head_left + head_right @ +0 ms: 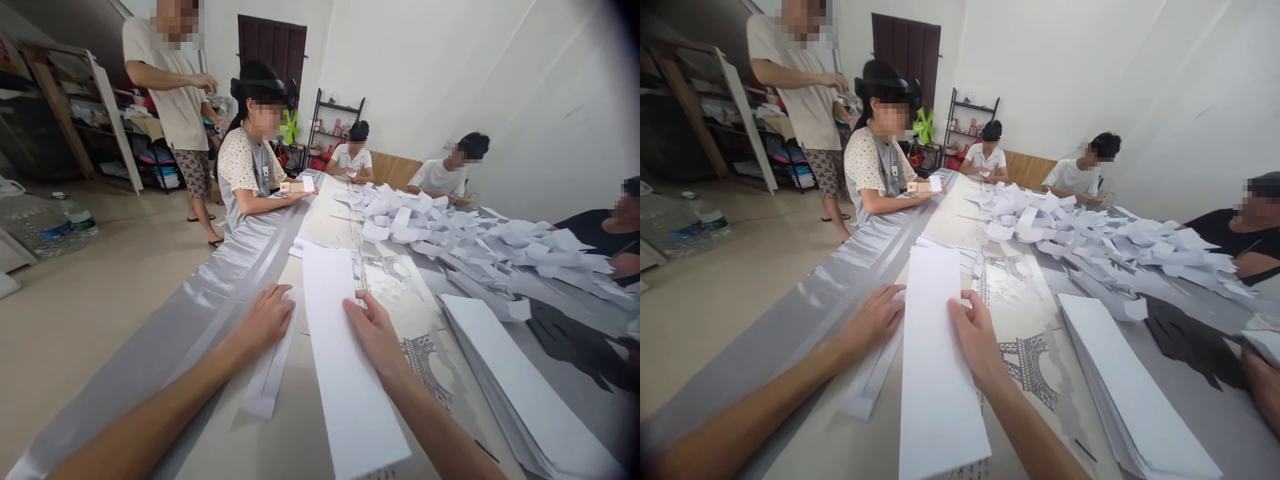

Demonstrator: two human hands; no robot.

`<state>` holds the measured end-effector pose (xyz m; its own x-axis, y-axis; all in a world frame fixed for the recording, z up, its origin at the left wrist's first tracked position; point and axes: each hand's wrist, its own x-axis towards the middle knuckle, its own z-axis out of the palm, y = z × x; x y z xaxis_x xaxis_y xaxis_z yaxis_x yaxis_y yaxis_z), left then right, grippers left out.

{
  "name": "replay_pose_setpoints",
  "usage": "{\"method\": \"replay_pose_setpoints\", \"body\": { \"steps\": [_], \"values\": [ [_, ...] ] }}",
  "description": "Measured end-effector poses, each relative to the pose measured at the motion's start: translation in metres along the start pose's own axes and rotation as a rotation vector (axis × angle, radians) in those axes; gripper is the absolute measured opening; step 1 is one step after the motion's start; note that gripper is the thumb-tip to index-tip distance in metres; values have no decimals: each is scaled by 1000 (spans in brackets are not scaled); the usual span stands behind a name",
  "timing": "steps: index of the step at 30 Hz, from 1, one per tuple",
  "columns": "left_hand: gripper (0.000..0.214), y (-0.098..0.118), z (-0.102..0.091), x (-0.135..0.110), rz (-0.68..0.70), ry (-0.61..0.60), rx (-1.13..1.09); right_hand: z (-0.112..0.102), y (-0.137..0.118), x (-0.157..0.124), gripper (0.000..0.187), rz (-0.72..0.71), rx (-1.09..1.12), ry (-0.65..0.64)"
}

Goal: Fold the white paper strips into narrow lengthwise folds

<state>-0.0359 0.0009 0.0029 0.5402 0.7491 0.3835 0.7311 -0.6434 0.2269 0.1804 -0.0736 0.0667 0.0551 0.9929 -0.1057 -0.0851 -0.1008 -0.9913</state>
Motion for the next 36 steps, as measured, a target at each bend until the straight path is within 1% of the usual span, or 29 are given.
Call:
{"method": "replay_pose_setpoints", "body": {
  "steps": [1,3,6,9,12,15,19,22,27,33,36],
  "values": [
    [28,1,-2,1,-4,20,-44,2,11,3,39,-24,-13,11],
    [28,6,-6,3,-31,64,-192,3,32,6,38,-56,-30,-8],
    [30,17,-14,8,-142,93,-591,3,53,7,37,-93,-62,-15],
    [42,29,-17,10,-289,76,-976,3,56,6,36,-149,-96,-27],
    [59,35,-16,8,-406,24,-1148,6,53,5,33,-189,-146,-32],
    [63,35,-11,6,-440,-23,-1173,7,49,4,33,-187,-168,-57],
    [56,31,-3,8,-449,52,-1021,4,46,4,42,-101,-93,-118],
    [54,29,0,11,-474,92,-1028,-3,46,7,45,-55,-33,-166],
    [54,33,-3,13,-537,102,-1094,-12,47,10,43,-48,-37,-122],
    [52,34,-5,12,-592,54,-1122,-16,43,12,42,-90,-48,-98],
    [50,33,-3,13,-576,25,-1141,-19,44,14,42,-111,-29,-94]
  ]
}}
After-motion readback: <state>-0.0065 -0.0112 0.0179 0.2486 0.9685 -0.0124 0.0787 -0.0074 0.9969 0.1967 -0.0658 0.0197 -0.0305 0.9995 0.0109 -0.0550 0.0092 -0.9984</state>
